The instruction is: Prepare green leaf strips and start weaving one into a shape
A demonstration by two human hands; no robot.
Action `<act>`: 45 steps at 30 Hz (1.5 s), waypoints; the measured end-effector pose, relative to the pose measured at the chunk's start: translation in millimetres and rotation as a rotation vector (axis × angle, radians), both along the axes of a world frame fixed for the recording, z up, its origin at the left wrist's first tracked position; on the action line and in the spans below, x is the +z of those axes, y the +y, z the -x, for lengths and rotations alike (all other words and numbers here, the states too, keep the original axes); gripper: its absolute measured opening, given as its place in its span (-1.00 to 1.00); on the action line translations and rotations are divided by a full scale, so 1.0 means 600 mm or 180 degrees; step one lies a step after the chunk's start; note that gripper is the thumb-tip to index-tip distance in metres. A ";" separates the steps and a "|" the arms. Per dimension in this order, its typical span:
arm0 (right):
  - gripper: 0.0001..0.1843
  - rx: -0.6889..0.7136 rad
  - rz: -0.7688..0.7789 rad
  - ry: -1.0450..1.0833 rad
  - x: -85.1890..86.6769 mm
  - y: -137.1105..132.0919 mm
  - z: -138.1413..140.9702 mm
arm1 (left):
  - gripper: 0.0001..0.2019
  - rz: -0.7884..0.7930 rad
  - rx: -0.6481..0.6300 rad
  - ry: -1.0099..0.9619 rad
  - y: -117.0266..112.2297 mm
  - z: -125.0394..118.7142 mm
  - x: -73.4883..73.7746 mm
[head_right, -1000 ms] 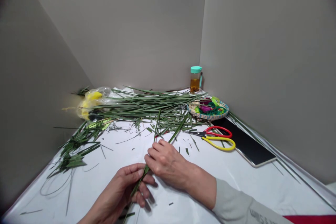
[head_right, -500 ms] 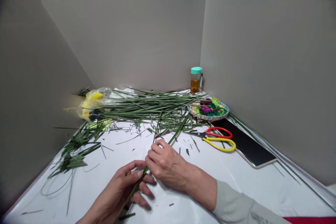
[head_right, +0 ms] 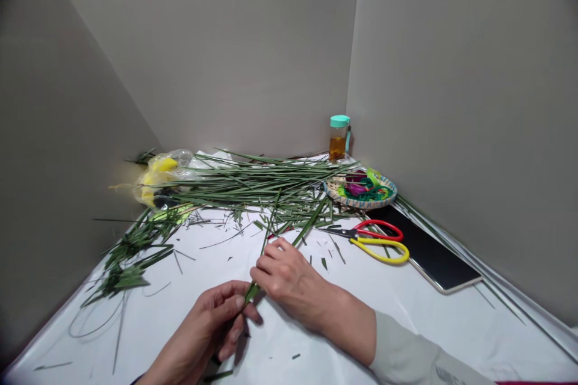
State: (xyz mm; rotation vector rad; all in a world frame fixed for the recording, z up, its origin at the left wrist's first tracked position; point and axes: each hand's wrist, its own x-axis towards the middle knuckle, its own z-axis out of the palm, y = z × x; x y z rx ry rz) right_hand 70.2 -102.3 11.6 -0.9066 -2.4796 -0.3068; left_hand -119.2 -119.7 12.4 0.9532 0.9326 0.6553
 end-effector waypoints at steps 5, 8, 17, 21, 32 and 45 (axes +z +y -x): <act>-0.81 -0.0081 0.0125 0.0219 0.002 0.002 -0.001 | -0.65 -0.0049 0.0013 0.0067 -0.001 -0.002 0.005; -0.81 -0.0052 0.0056 0.0195 0.003 0.002 -0.001 | -0.63 0.0093 0.0136 -0.0057 -0.001 -0.002 0.008; -0.72 0.0101 -0.0425 -0.0088 0.002 0.002 0.005 | -0.63 0.0299 0.0207 -0.0332 0.008 0.004 0.000; -0.68 0.0134 -0.0522 -0.0078 -0.003 0.002 0.007 | -0.64 0.0385 0.0188 -0.0446 0.006 0.008 -0.003; -0.78 0.0080 0.0106 0.0969 0.002 -0.001 0.002 | -0.60 0.0612 0.0180 -0.0631 0.002 0.007 -0.005; -0.89 0.0000 0.1757 0.2347 0.051 0.008 0.002 | -0.55 0.0159 -0.0077 -0.1018 -0.004 0.002 -0.020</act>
